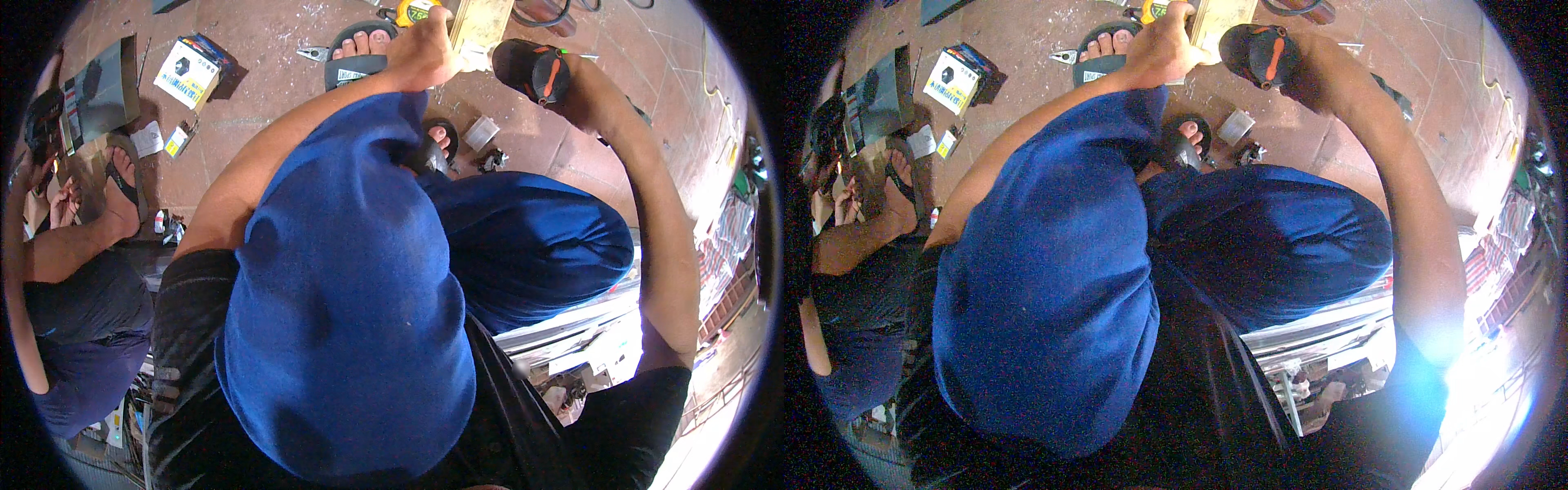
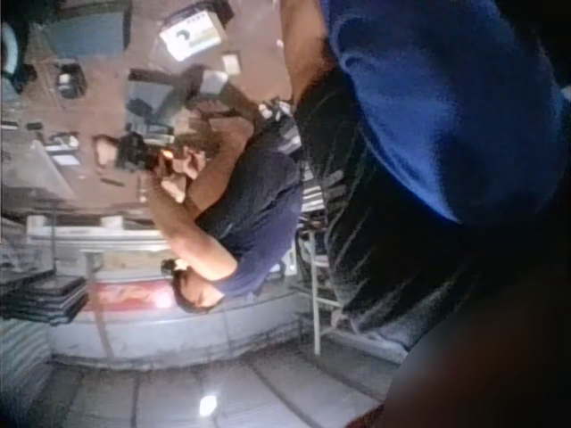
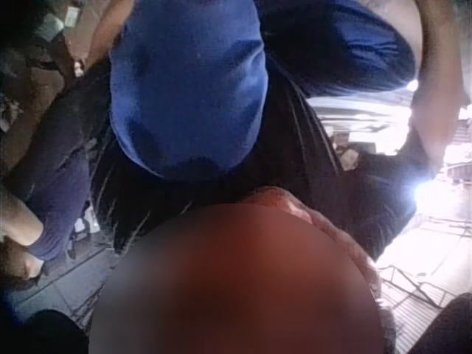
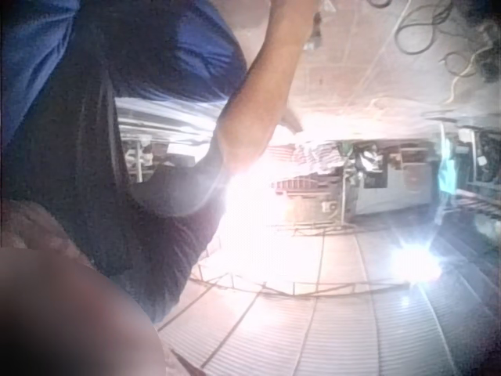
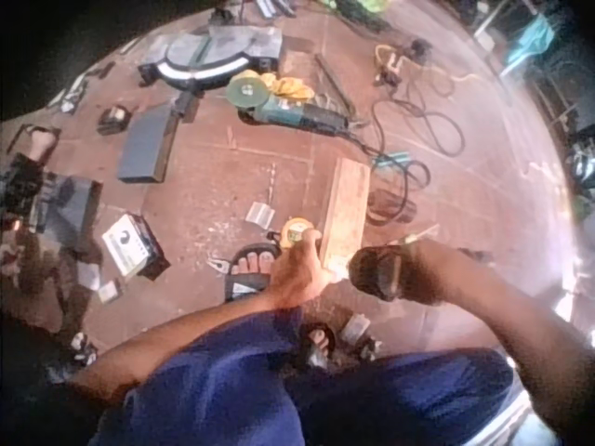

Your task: The person sits on the floor and uses a cordless drill to drive screws into small metal brackets attached to a wooden block. They also use pliers to adjust the metal pieces. Another person works nearby with a grinder.

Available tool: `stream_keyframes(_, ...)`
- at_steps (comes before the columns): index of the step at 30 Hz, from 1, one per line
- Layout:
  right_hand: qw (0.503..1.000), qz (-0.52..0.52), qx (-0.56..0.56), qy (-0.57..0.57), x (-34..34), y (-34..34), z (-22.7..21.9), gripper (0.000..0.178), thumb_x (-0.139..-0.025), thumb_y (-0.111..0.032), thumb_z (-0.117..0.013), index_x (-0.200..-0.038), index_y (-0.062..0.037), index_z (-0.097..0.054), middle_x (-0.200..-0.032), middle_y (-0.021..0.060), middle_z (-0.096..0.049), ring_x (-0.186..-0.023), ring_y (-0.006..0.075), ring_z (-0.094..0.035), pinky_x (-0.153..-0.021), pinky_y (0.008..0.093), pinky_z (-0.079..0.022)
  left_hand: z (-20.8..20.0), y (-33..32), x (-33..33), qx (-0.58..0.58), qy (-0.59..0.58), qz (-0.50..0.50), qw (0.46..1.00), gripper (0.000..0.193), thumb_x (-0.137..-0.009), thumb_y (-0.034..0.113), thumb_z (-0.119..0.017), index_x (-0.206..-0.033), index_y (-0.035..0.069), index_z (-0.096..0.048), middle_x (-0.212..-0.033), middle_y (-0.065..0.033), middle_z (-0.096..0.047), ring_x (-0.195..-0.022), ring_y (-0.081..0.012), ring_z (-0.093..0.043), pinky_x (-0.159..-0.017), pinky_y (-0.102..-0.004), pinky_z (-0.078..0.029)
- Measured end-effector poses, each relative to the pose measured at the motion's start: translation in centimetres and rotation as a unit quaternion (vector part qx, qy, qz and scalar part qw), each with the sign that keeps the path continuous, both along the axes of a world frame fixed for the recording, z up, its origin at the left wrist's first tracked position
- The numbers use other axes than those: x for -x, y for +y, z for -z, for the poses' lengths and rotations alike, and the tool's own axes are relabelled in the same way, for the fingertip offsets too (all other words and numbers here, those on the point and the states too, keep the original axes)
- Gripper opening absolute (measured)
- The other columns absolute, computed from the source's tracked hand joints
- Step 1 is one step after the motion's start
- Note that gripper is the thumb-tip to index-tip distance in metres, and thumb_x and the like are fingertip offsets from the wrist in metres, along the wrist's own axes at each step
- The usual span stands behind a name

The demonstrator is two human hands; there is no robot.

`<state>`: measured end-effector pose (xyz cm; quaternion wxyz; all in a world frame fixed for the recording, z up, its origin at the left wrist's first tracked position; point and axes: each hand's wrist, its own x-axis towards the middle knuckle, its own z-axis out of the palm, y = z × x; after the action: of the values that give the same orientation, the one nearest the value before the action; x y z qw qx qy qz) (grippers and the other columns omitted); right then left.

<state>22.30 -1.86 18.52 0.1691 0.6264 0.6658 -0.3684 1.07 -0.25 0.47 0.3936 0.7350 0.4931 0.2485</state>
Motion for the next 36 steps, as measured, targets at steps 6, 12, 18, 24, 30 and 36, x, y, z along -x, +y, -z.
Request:
stream_keyframes(6, 1.0, 0.002, -0.001, 0.016, -0.9, -0.9, 1.0, 0.055, -0.077, -0.004, -0.08, -0.129, -0.0125, -0.065, -0.112, 0.0201, -0.074, -0.099, 0.0386, -0.072, -0.087, 0.0442, -0.058, 0.3, 0.3, -0.7, 0.093, 0.063, -0.007, 0.994, 0.068, -0.08, 0.029, -0.08, -0.133, 0.002, -0.047, -0.113, -0.0311, -0.069, -0.108, -0.0498, -0.066, -0.089, -0.057, -0.052)
stream_keyframes(12, 0.999, 0.0, -0.022, 0.049, -1.3, -0.1, 0.9, 0.047, -0.077, -0.003, -0.083, -0.121, -0.0082, -0.067, -0.109, 0.0165, -0.075, -0.096, 0.0326, -0.072, -0.089, 0.0406, -0.057, 0.8, 0.1, -0.5, 0.064, 0.038, 0.012, 0.997, 0.073, -0.079, 0.03, -0.082, -0.135, 0.002, -0.045, -0.113, -0.0314, -0.068, -0.108, -0.0489, -0.066, -0.09, -0.0569, -0.053)
stream_keyframes(18, 1.0, -0.004, 0.029, -0.005, -2.5, 1.6, 2.5, 0.037, -0.078, -0.001, -0.084, -0.112, -0.0055, -0.071, -0.1, 0.0152, -0.077, -0.088, 0.0296, -0.073, -0.086, 0.0394, -0.059, 1.6, -0.7, -0.9, 0.021, 0.046, -0.012, 0.999, 0.078, -0.078, 0.031, -0.083, -0.138, 0.003, -0.043, -0.117, -0.0294, -0.066, -0.109, -0.0481, -0.065, -0.089, -0.0571, -0.053)
stream_keyframes(24, 0.998, -0.049, -0.017, 0.019, -2.2, 1.6, 2.2, 0.037, -0.079, -0.001, -0.083, -0.114, -0.0066, -0.071, -0.099, 0.0146, -0.077, -0.087, 0.0272, -0.072, -0.086, 0.0372, -0.059, 2.4, -1.0, -0.9, -0.049, 0.035, -0.009, 0.998, 0.072, -0.079, 0.028, -0.08, -0.137, 0.004, -0.044, -0.123, -0.0289, -0.063, -0.113, -0.0468, -0.063, -0.092, -0.0562, -0.052)
stream_keyframes(30, 0.999, -0.03, 0.002, -0.016, -1.4, 1.0, 1.7, 0.04, -0.079, -0.001, -0.082, -0.117, -0.0061, -0.07, -0.099, 0.0155, -0.076, -0.086, 0.0267, -0.072, -0.086, 0.0361, -0.059, 2.2, -0.6, -1.0, 0.04, 0.046, 0.003, 0.998, 0.068, -0.082, 0.024, -0.076, -0.138, 0.003, -0.044, -0.125, -0.0284, -0.062, -0.114, -0.0476, -0.062, -0.095, -0.057, -0.05)
stream_keyframes(36, 1.0, 0.001, -0.016, 0.011, -1.3, 0.6, 1.6, 0.043, -0.076, 0.001, -0.082, -0.117, -0.0062, -0.07, -0.101, 0.017, -0.076, -0.088, 0.0295, -0.073, -0.088, 0.0372, -0.059, 2.1, -0.5, -0.9, 0.019, 0.063, 0.015, 0.998, 0.072, -0.082, 0.027, -0.075, -0.141, 0.004, -0.041, -0.128, -0.0285, -0.061, -0.12, -0.0478, -0.059, -0.099, -0.0553, -0.049)
